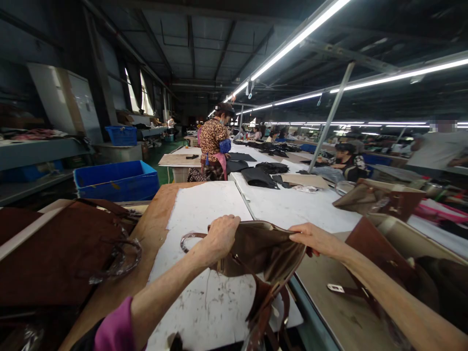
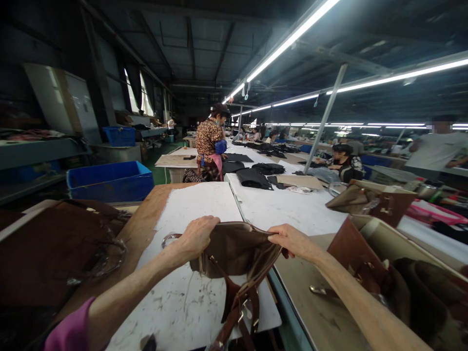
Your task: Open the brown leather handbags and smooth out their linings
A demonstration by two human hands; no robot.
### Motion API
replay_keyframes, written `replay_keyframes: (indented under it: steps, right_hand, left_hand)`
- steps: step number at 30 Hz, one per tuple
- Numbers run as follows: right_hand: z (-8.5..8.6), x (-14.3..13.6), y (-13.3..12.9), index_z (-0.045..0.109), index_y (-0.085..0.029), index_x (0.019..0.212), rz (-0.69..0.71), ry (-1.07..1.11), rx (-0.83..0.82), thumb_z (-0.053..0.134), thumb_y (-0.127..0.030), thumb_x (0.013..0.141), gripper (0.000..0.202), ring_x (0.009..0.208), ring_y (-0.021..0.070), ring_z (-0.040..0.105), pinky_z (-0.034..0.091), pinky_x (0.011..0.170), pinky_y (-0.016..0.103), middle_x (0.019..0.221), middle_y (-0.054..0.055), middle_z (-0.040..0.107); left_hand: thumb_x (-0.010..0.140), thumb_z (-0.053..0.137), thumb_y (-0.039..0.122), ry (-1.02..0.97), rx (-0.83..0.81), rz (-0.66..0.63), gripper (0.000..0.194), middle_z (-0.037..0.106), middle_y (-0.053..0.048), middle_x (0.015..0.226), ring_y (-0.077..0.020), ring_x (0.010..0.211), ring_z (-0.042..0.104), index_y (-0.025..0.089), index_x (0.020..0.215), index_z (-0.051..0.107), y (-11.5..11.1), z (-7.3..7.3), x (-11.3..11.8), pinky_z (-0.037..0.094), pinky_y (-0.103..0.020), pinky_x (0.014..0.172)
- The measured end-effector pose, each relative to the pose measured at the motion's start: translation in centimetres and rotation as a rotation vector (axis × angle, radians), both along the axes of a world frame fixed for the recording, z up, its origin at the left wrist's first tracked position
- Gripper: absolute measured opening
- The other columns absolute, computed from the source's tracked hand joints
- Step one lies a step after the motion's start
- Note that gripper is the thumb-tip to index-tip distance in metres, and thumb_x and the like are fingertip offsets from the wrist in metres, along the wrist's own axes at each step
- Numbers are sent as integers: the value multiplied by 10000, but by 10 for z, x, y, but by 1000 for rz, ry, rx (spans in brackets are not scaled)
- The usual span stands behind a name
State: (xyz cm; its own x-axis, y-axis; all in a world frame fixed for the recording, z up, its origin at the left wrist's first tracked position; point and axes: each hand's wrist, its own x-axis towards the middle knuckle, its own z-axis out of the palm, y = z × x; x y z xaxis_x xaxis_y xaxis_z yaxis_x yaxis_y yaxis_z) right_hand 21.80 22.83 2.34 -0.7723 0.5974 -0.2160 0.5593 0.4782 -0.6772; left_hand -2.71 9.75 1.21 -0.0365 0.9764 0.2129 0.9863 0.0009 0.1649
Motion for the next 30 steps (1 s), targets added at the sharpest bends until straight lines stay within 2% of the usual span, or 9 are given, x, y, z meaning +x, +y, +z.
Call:
replay_keyframes:
  steps: [5,9,13,18,23,27,30]
  right_hand:
    - [-2,6,1,578,-129,835,-16,14,-32,415,-451,754,370,383,66,452,310,345,153,553,-8,540]
    - [-3,7,2,584,-118,849,-9,55,-36,422,-429,759,362,376,56,436,310,345,150,563,-5,540]
    - [-2,6,1,589,-119,865,-14,62,-24,431,-414,756,352,372,51,437,312,345,147,589,1,558]
    - [-2,7,-1,586,-119,875,-31,74,-34,416,-400,764,347,367,50,439,303,338,142,586,0,561]
    - [-2,7,0,572,-115,826,-41,71,-35,420,-387,761,319,363,52,446,310,336,142,573,-2,553]
    - [-3,5,1,565,-119,815,-53,60,-41,433,-386,747,305,363,61,456,306,326,146,568,0,555]
    - [-5,5,1,566,-126,815,-53,77,-49,427,-380,749,297,366,60,457,304,325,144,567,-3,556]
  left_hand:
    - [593,361,-24,-101,51,-119,505,593,-60,956,-198,938,527,182,1021,534,11,-8,-1,409,-281,778]
    - [632,348,10,-198,106,-160,546,574,-34,1059,-174,992,504,200,1121,500,11,-12,-6,384,-267,854]
    - [698,453,139,-131,68,-141,496,560,-43,1090,-211,1002,502,224,1187,435,16,-7,2,383,-298,848]
    - [758,508,282,15,101,-110,359,591,-77,987,-246,908,543,199,1105,477,34,-7,15,398,-324,765]
    - [791,481,315,27,110,-98,305,603,-67,963,-231,896,551,214,1079,495,49,-12,18,400,-305,743]
    - [771,503,343,38,57,-83,306,614,-46,916,-223,882,555,236,1057,526,59,-6,21,409,-287,726]
    - [759,510,341,21,28,-124,278,616,-39,883,-218,861,555,244,1014,563,65,1,27,413,-279,713]
